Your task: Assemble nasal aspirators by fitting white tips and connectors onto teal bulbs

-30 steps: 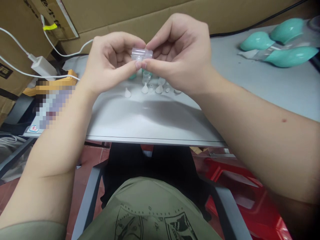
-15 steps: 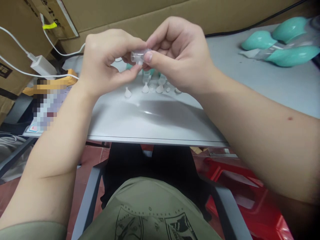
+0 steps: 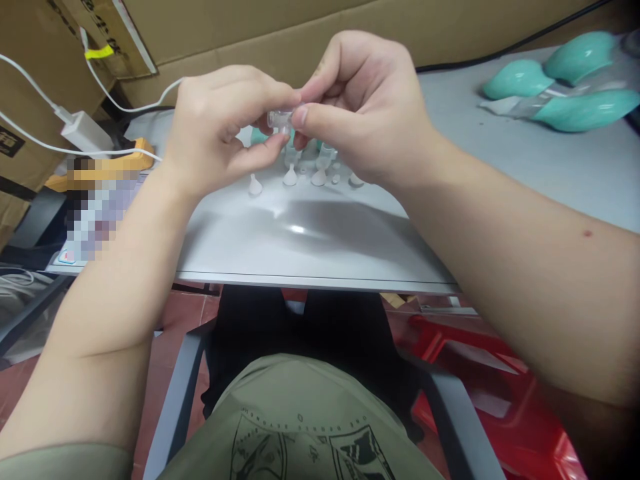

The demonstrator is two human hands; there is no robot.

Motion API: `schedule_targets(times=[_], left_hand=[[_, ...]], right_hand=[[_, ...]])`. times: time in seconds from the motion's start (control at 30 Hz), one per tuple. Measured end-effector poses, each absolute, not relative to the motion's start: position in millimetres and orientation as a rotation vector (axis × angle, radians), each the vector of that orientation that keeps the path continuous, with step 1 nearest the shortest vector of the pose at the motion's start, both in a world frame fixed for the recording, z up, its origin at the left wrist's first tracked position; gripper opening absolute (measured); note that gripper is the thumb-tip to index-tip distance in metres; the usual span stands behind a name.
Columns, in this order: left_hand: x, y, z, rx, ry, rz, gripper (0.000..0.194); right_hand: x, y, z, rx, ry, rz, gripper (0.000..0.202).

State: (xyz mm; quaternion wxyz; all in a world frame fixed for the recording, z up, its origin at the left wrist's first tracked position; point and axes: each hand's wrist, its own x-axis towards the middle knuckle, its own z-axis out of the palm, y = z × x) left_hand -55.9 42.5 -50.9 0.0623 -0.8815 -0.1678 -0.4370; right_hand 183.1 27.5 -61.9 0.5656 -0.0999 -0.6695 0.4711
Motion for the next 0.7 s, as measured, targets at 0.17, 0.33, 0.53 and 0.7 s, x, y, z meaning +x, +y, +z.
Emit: schedule_targets(times=[0.17,0.33,0.53,0.7], left_hand=[[-49.3,36.1,-48.3,-2.604,-0.451,-1.398,0.032],[-40.8,28.8,-43.2,-2.542,-0.423,-1.483,0.024],[-42.0,9.8,-34.8,-2.578,-0.591,-1.281,0.025],[-47.6,12.5,-34.0,-2.576,-0.747,-1.135,0.034]], right_hand=[[181.5,26.7,-59.8,-0.240,-1.565,1.128,0.053],[183.4,27.8,-58.2,-0.249,-1.576,1.131,0.049],[188.9,27.9,-53.1,-0.314,-1.658,1.164,0.037],[185.3,29.4,-56.2,-0.289,-1.603,1.195,0.033]])
